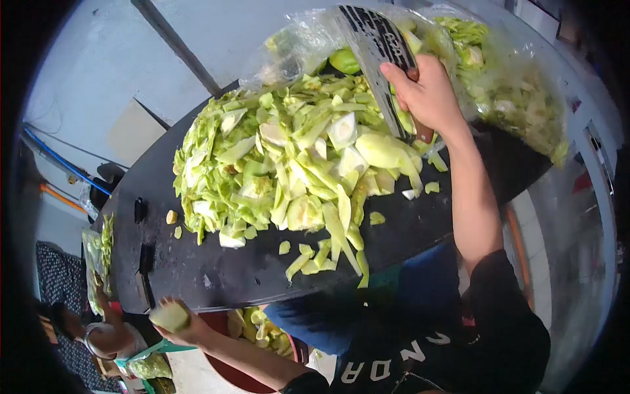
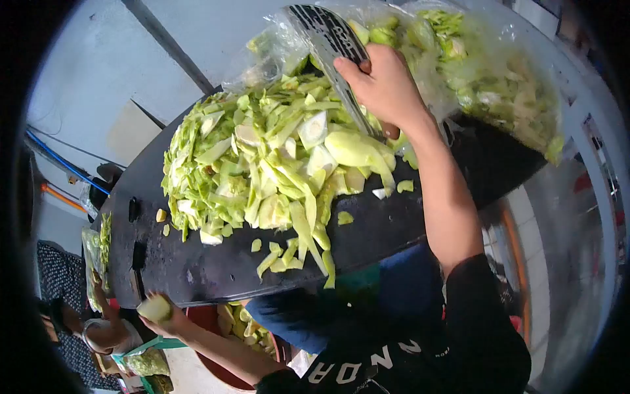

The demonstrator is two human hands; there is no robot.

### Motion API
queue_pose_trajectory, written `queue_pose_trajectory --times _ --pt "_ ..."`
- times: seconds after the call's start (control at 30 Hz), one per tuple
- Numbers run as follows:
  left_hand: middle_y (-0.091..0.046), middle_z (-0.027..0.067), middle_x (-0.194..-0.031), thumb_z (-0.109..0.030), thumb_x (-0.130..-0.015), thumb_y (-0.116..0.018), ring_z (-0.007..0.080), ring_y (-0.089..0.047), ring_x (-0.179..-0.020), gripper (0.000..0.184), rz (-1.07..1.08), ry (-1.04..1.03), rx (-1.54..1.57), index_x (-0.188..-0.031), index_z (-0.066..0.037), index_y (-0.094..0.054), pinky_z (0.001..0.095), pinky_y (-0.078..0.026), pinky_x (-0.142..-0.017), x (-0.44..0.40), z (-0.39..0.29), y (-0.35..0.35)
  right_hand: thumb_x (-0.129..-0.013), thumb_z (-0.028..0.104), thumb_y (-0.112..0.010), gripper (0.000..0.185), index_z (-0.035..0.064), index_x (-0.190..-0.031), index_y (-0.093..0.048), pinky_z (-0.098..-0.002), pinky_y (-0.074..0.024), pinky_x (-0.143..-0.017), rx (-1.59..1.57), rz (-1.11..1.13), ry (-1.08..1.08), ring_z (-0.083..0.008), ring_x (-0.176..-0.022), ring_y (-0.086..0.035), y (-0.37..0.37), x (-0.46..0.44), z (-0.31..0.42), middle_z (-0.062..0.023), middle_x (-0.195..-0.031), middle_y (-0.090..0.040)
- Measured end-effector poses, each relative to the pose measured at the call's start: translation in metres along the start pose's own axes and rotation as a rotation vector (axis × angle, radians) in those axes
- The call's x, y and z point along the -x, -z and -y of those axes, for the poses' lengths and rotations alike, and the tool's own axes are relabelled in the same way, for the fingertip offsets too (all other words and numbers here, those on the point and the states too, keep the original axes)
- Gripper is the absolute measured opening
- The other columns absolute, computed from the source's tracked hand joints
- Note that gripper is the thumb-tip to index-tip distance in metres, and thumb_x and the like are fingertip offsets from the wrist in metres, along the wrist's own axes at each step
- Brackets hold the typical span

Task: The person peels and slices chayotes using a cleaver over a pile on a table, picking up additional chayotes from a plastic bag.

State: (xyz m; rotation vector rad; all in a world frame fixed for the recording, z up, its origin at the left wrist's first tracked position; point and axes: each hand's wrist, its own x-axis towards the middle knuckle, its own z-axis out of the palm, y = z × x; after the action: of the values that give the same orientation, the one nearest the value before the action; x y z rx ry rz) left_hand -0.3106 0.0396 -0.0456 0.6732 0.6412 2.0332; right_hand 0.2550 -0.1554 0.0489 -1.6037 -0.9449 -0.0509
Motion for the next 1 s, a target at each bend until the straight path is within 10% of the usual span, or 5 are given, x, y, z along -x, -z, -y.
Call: queue_pose_trajectory --times 0.13,0.33,0.53,0.77,1.0 --pt "-0.055 0.0153 -0.099 -0.038 -0.094 -0.050 0.0278 -0.060 -0.084 0.038 -0.226 0.185 -0.264 -0.110 -0.003 -0.054 0.0356 -0.057 -0.067 -0.001 0.030 0.183 -0.093 0.026 -0.066 0.032 0.0012 -0.077 -0.053 -0.0273 -0.0371 -0.044 0.099 0.029 0.080 -0.0078 -0.046 -0.047 -0.013 0.002 0.001 0.0000 -0.054 -0.052" --pt "-0.050 0.0174 -0.130 -0.038 -0.086 -0.058 0.0305 -0.049 -0.118 0.053 -0.337 0.914 -0.368 -0.131 -0.010 -0.052 0.0498 -0.047 -0.087 0.095 0.089 0.252 -0.092 0.026 -0.067 0.032 0.0012 -0.078 -0.054 -0.0288 -0.0385 -0.044 0.145 0.082 0.018 -0.0089 -0.047 -0.049 -0.018 0.007 0.012 -0.0009 -0.056 -0.053" --pt "-0.055 0.0215 -0.123 -0.020 -0.090 -0.057 0.0318 -0.056 -0.111 0.051 -0.278 -0.206 -1.086 -0.133 0.007 -0.048 0.0427 -0.046 -0.094 0.069 0.046 0.134 -0.089 0.024 -0.070 0.031 0.0021 -0.072 -0.057 -0.0255 -0.0357 -0.041 0.105 0.539 -0.125 -0.0061 -0.043 -0.046 0.000 0.030 0.068 0.0012 -0.050 -0.049" --pt "-0.052 0.0196 -0.131 -0.020 -0.076 -0.071 0.0387 -0.047 -0.123 0.050 1.459 -0.443 -1.047 -0.123 -0.009 -0.062 0.0504 -0.037 -0.104 0.201 0.009 -0.118 -0.087 0.024 -0.072 0.034 -0.0007 -0.069 -0.058 -0.0244 -0.0365 -0.041 0.163 0.569 0.190 -0.0057 -0.044 -0.048 -0.012 0.040 0.073 -0.0009 -0.051 -0.052" --pt "-0.044 0.0096 -0.146 -0.027 -0.082 -0.067 0.0325 -0.041 -0.134 0.045 2.081 -0.647 -0.901 -0.127 -0.028 -0.064 0.0487 -0.037 -0.103 0.230 0.075 -0.168 -0.086 0.021 -0.071 0.033 -0.0046 -0.071 -0.057 -0.0288 -0.0372 -0.043 0.145 0.507 -0.049 -0.0076 -0.046 -0.048 0.019 0.040 0.073 -0.0042 -0.052 -0.054"
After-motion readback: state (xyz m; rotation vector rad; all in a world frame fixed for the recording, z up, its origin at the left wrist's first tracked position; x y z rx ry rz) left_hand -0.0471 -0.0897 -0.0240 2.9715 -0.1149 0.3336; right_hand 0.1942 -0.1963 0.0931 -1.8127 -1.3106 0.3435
